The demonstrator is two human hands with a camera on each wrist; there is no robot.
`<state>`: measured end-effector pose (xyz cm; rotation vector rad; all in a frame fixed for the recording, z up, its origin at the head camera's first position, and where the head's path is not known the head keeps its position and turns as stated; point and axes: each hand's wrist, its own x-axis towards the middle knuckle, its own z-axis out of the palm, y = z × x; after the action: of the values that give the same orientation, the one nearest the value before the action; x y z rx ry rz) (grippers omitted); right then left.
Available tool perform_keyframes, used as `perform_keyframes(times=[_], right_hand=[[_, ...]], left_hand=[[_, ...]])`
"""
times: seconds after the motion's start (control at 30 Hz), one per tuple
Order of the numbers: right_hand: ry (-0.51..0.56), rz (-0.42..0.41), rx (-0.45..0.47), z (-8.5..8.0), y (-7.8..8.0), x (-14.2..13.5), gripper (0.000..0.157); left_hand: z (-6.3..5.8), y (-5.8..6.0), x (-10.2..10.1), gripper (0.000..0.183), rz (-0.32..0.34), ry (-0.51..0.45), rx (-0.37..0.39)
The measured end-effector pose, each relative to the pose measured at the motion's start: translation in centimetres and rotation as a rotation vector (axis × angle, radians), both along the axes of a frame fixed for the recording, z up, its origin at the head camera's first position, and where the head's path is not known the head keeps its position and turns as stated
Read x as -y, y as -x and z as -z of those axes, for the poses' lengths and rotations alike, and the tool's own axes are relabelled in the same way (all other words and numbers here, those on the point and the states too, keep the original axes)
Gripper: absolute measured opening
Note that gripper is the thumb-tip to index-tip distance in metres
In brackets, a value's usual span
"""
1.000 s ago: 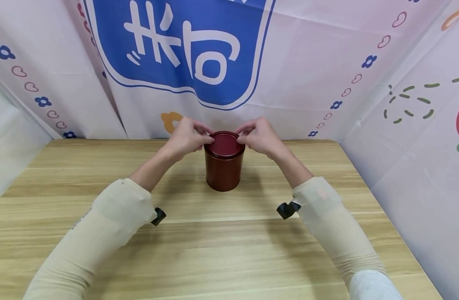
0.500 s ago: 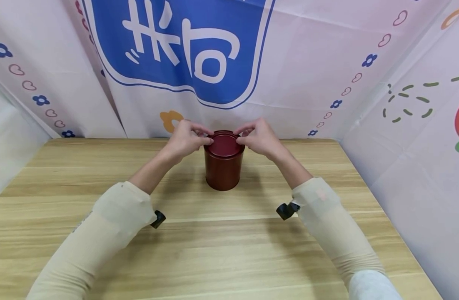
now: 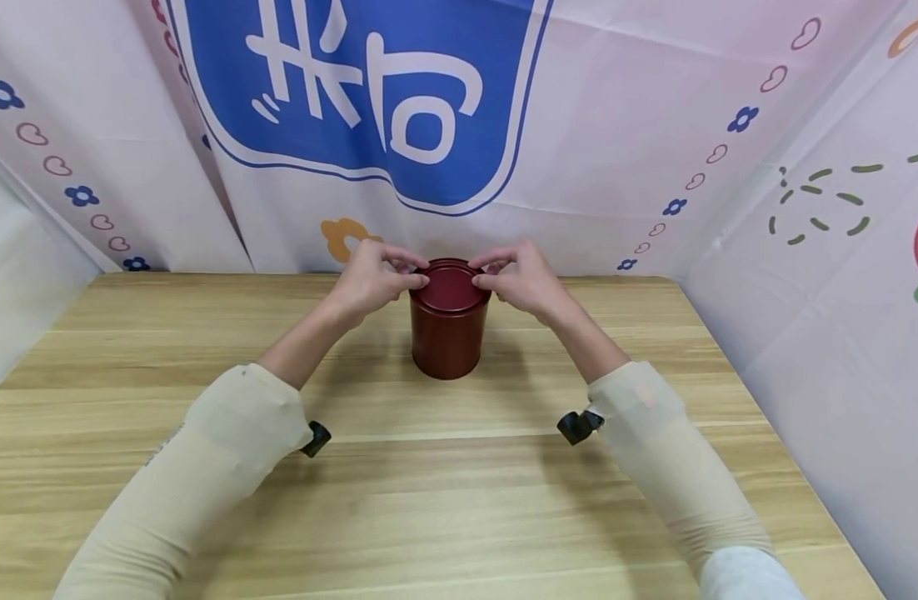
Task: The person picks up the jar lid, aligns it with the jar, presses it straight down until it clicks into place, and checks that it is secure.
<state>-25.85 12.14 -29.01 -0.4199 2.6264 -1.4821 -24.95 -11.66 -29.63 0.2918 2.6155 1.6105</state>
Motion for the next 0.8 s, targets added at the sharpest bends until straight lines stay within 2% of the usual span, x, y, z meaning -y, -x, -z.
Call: perform_keyframes(times=[0.57,0.8], right_hand=[[-0.008,-0.022,-0.041,0.23,-0.02,-0.15,0.024],[-0.005,-0.026,-0.051,0.34,-0.39,-0.98,0.025]], left_hand=[[0.12,-0.02,-0.05,0.023,0.017,-0.004,-0.02],[0.21,-0.57,0.42,0.026,0.042,0.007,-0.051]])
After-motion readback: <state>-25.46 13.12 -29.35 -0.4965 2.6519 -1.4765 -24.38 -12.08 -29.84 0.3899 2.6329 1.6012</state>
